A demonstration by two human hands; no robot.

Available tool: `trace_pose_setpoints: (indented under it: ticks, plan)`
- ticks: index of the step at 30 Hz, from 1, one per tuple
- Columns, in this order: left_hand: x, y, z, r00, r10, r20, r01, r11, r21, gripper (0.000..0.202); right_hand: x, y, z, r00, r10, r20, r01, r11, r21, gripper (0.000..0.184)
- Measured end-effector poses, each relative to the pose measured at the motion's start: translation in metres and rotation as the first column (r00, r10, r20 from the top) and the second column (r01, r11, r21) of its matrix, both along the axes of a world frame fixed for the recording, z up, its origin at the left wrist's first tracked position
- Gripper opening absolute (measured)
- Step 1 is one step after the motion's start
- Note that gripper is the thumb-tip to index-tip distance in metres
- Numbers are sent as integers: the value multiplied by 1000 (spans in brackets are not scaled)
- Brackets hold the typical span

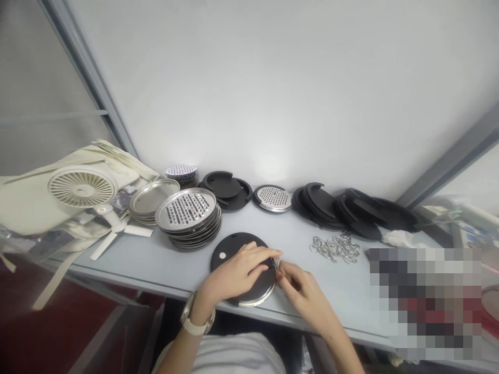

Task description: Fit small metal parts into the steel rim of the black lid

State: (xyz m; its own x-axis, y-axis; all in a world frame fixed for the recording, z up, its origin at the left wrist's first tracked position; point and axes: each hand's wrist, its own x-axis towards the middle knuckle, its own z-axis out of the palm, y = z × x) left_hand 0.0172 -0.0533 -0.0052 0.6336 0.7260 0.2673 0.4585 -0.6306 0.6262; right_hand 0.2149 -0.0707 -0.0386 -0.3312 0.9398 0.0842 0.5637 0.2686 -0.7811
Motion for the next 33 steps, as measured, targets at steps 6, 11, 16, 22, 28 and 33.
trace_pose_setpoints:
  ticks: [6, 11, 16, 22, 28, 33]
  plan:
    - [0, 0, -1, 1000, -3, 13, 3, 1000, 4, 43, -1, -3, 0, 999, -22, 30, 20, 999, 48, 37]
    - [0, 0, -2, 1000, -2, 15, 2, 1000, 7, 42, -1, -4, 0, 998, -42, 44, 39, 996, 75, 36]
    - [0, 1, -1, 1000, -9, 5, 9, 1000, 4, 43, 0, -4, 0, 996, -67, 53, 63, 995, 82, 36]
    - [-1, 0, 0, 1000, -7, 11, 7, 1000, 7, 42, -3, -3, -1, 996, -80, 33, 77, 995, 65, 37]
    - [-1, 0, -1, 1000, -4, 14, 4, 1000, 21, 40, -3, -1, -2, 999, -46, 19, 45, 998, 31, 37]
    - [0, 1, -2, 1000, 4, 5, -4, 1000, 23, 39, 0, -1, -3, 1000, -26, 6, 26, 1000, 4, 38]
